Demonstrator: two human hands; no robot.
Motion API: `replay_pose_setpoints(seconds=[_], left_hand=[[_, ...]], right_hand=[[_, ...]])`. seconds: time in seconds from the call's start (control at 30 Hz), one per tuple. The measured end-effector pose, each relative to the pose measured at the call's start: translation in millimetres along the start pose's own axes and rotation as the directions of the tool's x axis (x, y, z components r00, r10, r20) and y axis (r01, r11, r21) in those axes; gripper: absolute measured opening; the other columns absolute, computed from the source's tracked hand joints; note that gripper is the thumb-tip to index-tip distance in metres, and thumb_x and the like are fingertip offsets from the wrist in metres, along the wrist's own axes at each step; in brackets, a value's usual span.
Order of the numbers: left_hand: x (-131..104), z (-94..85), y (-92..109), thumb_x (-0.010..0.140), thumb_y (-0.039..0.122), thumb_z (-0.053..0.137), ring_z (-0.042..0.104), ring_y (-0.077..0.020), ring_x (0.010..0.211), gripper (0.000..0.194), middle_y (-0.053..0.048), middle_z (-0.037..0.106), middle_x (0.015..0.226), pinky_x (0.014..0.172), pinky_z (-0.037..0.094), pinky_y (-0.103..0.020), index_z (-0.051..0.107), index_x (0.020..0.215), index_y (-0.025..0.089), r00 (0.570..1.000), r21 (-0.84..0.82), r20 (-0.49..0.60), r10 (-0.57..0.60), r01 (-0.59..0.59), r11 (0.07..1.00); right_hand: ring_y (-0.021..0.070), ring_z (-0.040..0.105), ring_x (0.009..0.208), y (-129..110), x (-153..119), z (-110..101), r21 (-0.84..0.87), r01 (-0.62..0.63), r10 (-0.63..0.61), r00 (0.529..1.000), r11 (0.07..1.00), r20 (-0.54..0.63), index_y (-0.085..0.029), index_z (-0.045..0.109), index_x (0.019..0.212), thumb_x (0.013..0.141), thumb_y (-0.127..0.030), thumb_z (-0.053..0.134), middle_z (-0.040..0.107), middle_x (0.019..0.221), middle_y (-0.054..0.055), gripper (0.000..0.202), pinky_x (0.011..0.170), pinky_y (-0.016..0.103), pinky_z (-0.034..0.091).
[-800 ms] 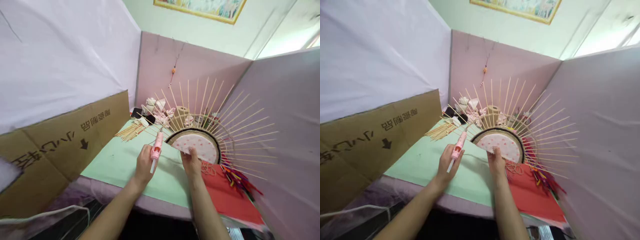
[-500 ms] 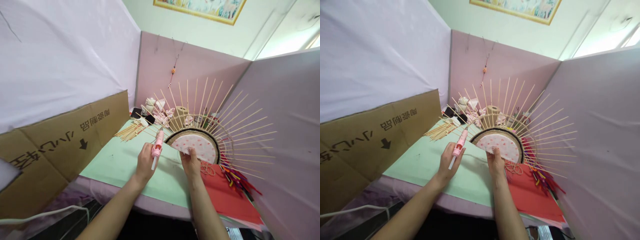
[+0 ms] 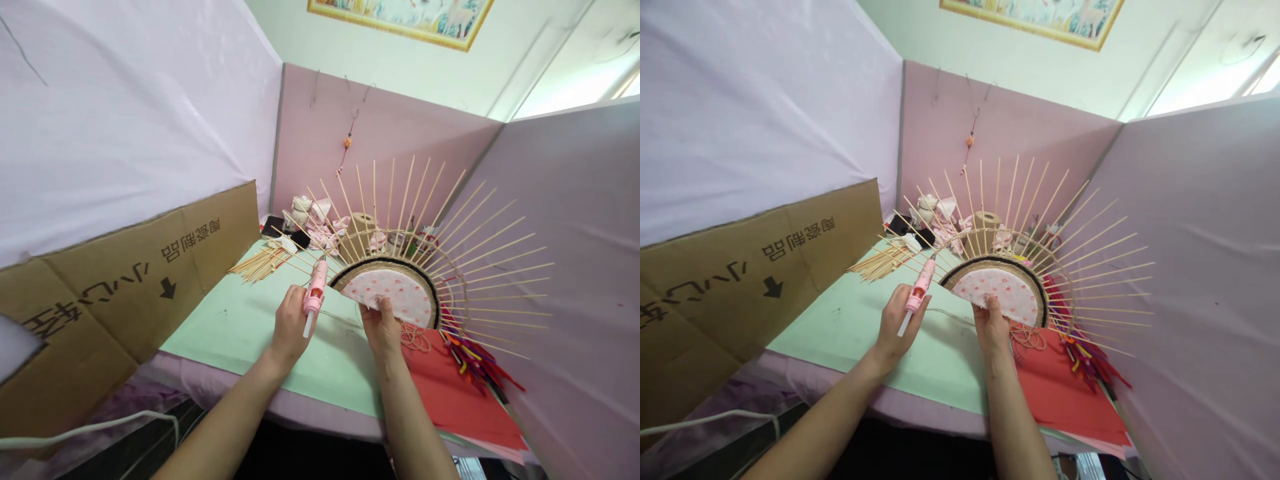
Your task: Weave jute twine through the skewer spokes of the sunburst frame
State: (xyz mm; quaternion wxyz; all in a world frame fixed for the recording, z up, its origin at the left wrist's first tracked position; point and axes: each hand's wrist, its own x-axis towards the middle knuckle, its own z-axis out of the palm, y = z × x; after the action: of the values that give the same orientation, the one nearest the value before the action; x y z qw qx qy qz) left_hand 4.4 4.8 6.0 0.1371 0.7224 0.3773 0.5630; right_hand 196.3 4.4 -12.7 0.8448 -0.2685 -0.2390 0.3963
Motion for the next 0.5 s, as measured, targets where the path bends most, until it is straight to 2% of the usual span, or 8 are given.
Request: replay_pose_setpoints(seconds=[0.5], left_hand=[[-5.7, -6.2, 6.4, 0.090, 0.023, 0.046, 0.046, -0.0173, 0.072, 0.015, -0.002, 0.047, 0.076, 0.068, 0.039, -0.030, 0.041, 0.077, 0.022, 1.000, -0.055, 0.000, -0.016, 0.016, 0.998]], right_hand=[[0.0095, 0.065, 0.081, 0.2, 0.0, -0.4, 0.022, 0.016, -0.016, 1.000, 1.000, 0.009, -0.029, 0.062, 0.093, 0.067, -0.022, 0.074, 0.071, 0.087, -0.007, 0.029, 0.076, 0.026, 0.055]])
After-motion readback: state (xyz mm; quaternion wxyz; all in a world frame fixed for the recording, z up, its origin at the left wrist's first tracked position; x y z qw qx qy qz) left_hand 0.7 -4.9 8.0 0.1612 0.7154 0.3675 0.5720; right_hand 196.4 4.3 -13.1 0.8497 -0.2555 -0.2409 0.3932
